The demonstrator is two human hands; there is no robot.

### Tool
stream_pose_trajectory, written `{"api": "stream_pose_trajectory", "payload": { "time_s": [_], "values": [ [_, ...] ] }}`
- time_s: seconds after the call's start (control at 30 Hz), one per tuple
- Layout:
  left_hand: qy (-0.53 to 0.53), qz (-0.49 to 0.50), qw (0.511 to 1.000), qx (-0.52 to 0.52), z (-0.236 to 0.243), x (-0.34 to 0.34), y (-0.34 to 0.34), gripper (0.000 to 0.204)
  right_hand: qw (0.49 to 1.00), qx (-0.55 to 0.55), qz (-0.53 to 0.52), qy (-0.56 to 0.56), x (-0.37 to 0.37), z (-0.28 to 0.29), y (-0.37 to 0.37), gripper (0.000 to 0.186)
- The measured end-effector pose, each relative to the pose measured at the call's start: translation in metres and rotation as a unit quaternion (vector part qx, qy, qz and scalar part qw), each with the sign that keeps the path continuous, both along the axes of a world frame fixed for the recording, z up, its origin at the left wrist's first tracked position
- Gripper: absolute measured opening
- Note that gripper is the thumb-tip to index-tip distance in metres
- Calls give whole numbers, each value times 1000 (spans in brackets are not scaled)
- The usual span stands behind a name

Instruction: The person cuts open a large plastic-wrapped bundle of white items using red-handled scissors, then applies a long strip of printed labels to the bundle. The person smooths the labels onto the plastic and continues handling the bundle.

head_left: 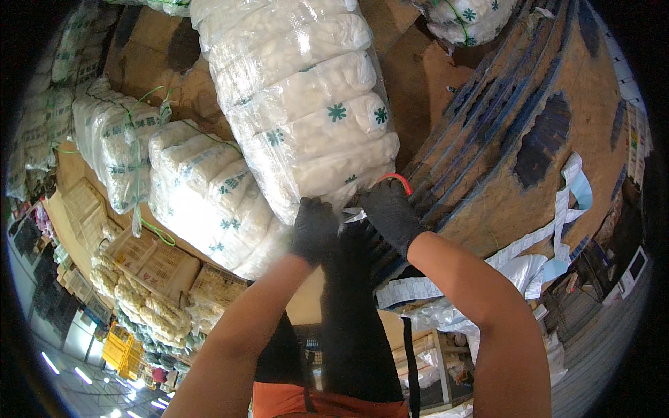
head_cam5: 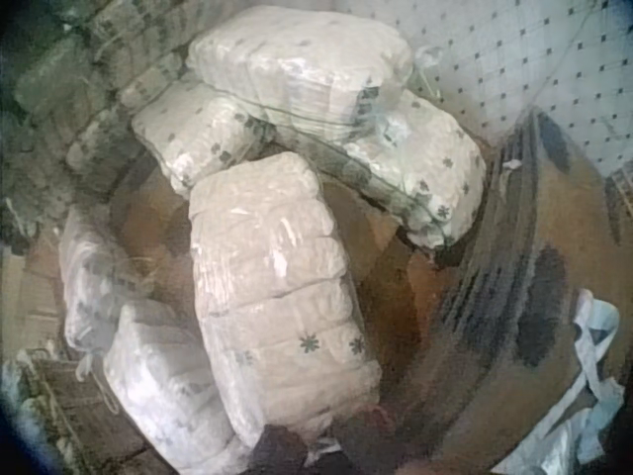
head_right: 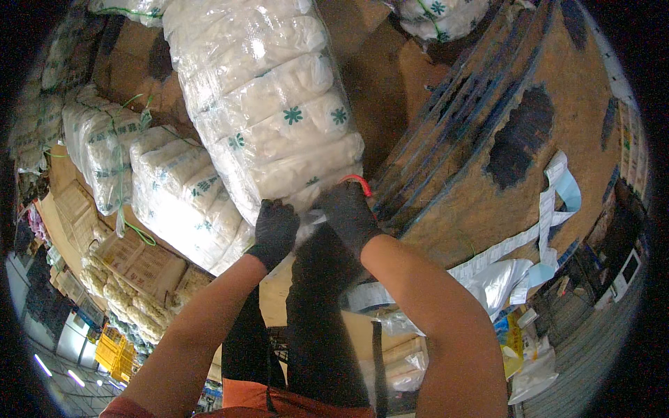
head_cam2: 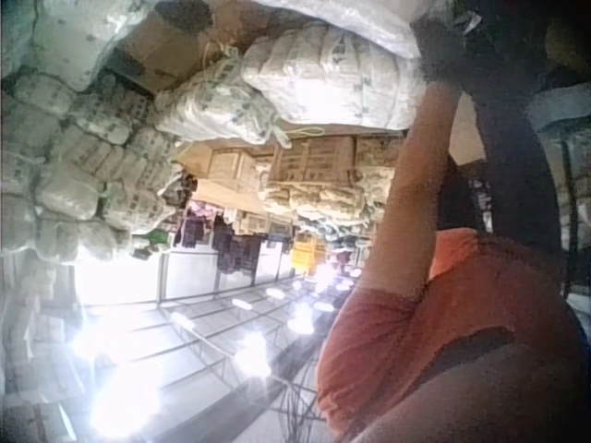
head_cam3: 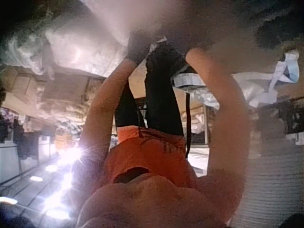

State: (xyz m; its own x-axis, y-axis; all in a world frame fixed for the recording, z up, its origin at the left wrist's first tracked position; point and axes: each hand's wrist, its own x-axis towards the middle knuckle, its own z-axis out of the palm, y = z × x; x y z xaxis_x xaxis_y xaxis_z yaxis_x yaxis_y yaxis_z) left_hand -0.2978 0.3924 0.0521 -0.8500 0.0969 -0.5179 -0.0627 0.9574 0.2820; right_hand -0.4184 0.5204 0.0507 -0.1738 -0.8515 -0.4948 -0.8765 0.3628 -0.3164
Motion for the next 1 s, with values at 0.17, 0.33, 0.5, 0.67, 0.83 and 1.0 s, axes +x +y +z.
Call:
{"api": "stream_pose_trajectory", "payload": {
  "time_s": [0.17, 0.33, 0.5, 0.67, 0.83, 1.0],
  "values": [
    [-35, -8, 999, 32, 0, -6, -1, 15, 993, 84, 73, 31, 3, -2, -11, 9],
    [-16, 14, 996, 88, 3, -9, -5, 16, 958, 188, 210, 59, 8, 5, -37, 8],
    [10, 0, 995, 103, -2, 2, -12, 15, 990, 121, 61, -43, 24, -31, -13, 8],
    [30, -3, 998, 58, 0, 10, -9, 11, 993, 89, -76, 2, 14, 1, -1, 8],
    [-32, -5, 999, 29, 8, 3, 3, 13, 990, 107, -69, 59, 10, 25, 18, 9],
    [-62, -13, 996, 58, 5, 0, 2, 22, 998, 36, -23, 51, 12, 17, 15, 10]
  ]
}}
